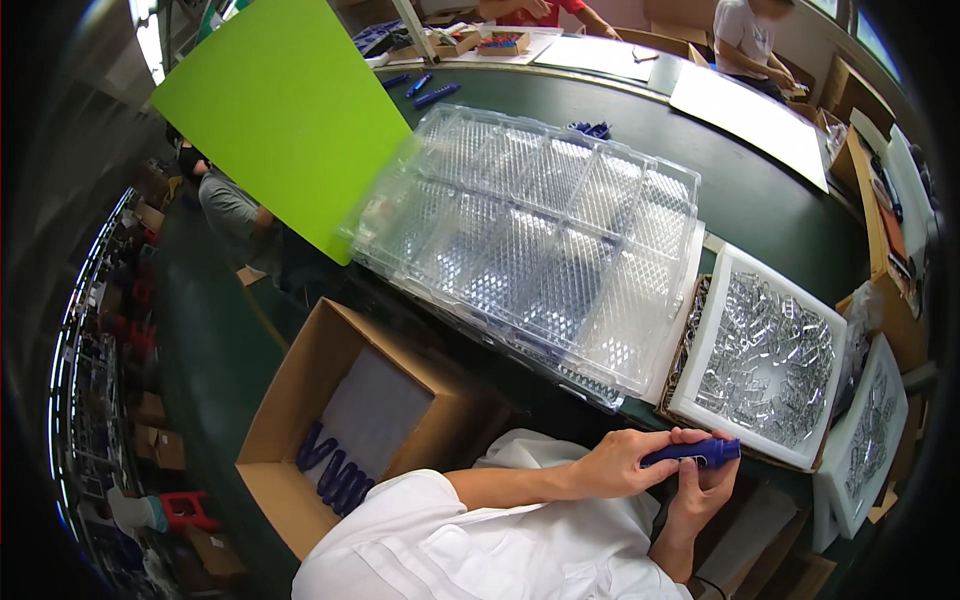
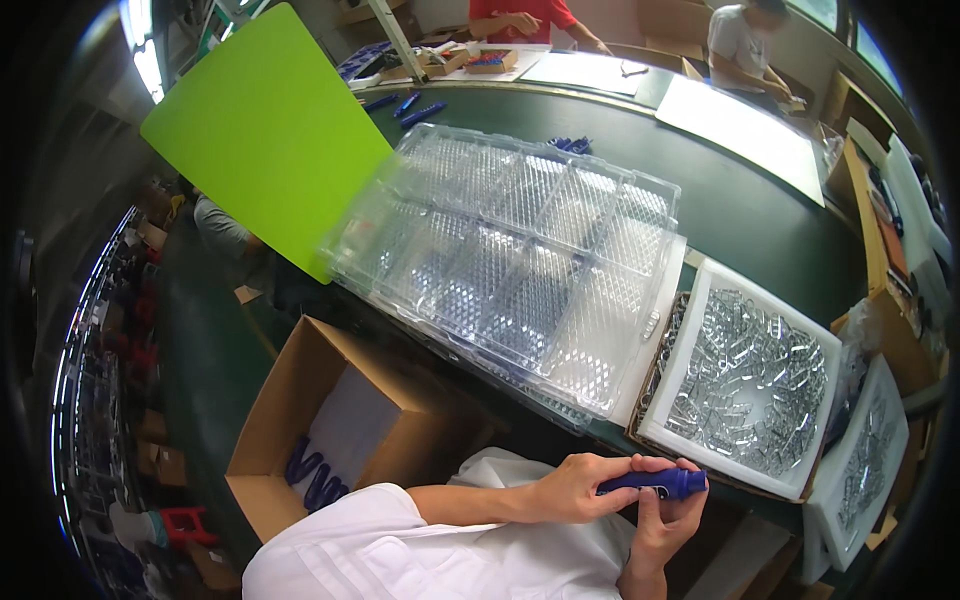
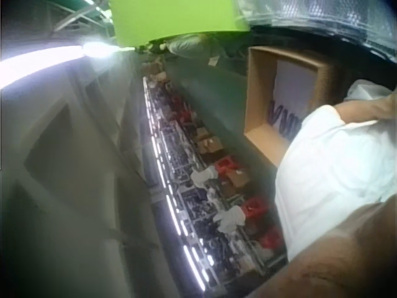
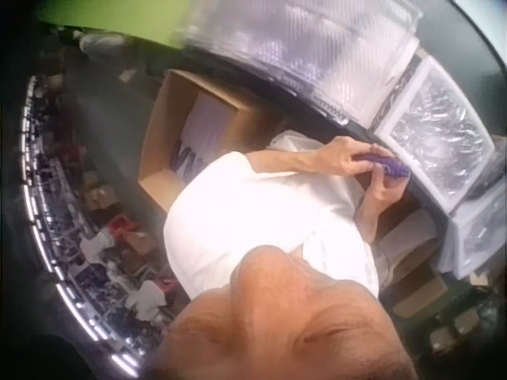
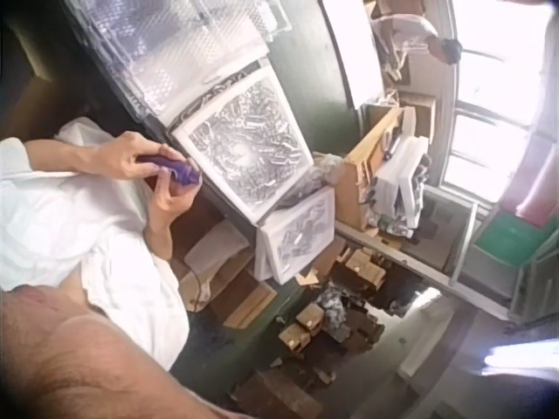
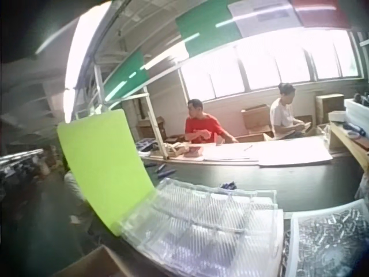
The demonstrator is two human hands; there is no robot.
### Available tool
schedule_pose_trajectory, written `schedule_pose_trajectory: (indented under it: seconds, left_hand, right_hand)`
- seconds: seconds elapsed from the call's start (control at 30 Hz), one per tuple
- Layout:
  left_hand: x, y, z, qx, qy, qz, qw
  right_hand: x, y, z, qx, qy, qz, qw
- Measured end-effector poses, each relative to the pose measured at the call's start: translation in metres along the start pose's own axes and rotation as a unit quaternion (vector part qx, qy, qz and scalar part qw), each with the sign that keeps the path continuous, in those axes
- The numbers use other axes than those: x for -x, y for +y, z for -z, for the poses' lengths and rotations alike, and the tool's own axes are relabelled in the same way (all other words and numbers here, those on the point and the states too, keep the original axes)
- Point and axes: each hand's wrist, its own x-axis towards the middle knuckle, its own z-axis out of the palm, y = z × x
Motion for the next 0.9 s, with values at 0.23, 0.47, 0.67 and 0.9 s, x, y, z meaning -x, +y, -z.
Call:
schedule_pose_trajectory:
  seconds: [0.23,0.47,0.67,0.9]
  left_hand:
    - [-0.009,0.006,0.004,-0.031,0.047,-0.092,0.994]
    - [-0.007,0.009,0.014,-0.032,0.011,-0.072,0.997]
    - [-0.023,0.001,0.009,-0.016,-0.001,-0.062,0.998]
    - [-0.033,-0.013,0.002,0.077,0.025,0.040,0.996]
  right_hand:
    - [-0.026,-0.008,0.006,-0.100,-0.070,-0.020,0.992]
    - [-0.030,0.009,0.021,-0.056,-0.116,0.005,0.992]
    - [-0.032,0.020,0.024,-0.076,-0.083,0.030,0.993]
    - [-0.035,-0.002,0.010,0.011,-0.063,-0.054,0.997]
